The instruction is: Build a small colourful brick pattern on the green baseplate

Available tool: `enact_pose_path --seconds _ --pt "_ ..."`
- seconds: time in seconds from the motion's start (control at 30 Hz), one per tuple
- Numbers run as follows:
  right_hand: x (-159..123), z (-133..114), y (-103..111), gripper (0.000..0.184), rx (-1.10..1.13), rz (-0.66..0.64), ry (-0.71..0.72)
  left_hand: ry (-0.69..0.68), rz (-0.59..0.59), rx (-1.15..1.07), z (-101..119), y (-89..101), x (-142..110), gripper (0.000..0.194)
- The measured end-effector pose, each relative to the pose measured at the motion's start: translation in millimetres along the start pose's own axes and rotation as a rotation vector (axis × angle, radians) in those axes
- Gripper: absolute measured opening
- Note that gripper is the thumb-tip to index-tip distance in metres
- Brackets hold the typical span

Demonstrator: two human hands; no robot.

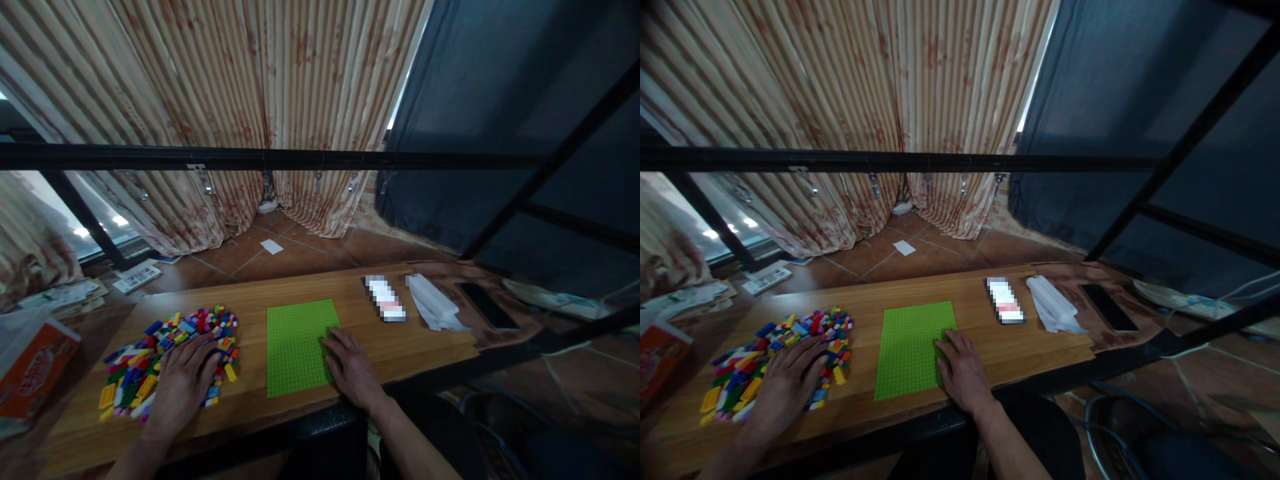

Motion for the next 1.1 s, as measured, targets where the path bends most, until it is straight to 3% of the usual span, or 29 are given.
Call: enact_pose_path --seconds 0.23,0.7,1.1 --pt "0.6 0.4 0.5 0.040 0.012 -0.015 -0.022 -0.051 0.035 0.001 10.2 0.9 9.4 0.035" --pt "1.6 1.8 0.7 0.039 0.028 -0.020 -0.040 -0.072 0.087 -0.130 59.5 11.7 16.6 0.025" --pt "1.6 2.4 0.7 0.039 0.029 -0.015 -0.043 -0.026 0.080 -0.150 58.7 17.2 14.8 0.024"
Point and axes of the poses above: each hand's wrist, its own x-axis towards the middle knuckle, its own y-axis out of the back of the hand, z = x × y, the point moved 9 cm from there along x, towards the middle knuckle, and after that the axes turned 4 degrees about z, right-handed, at the moved point
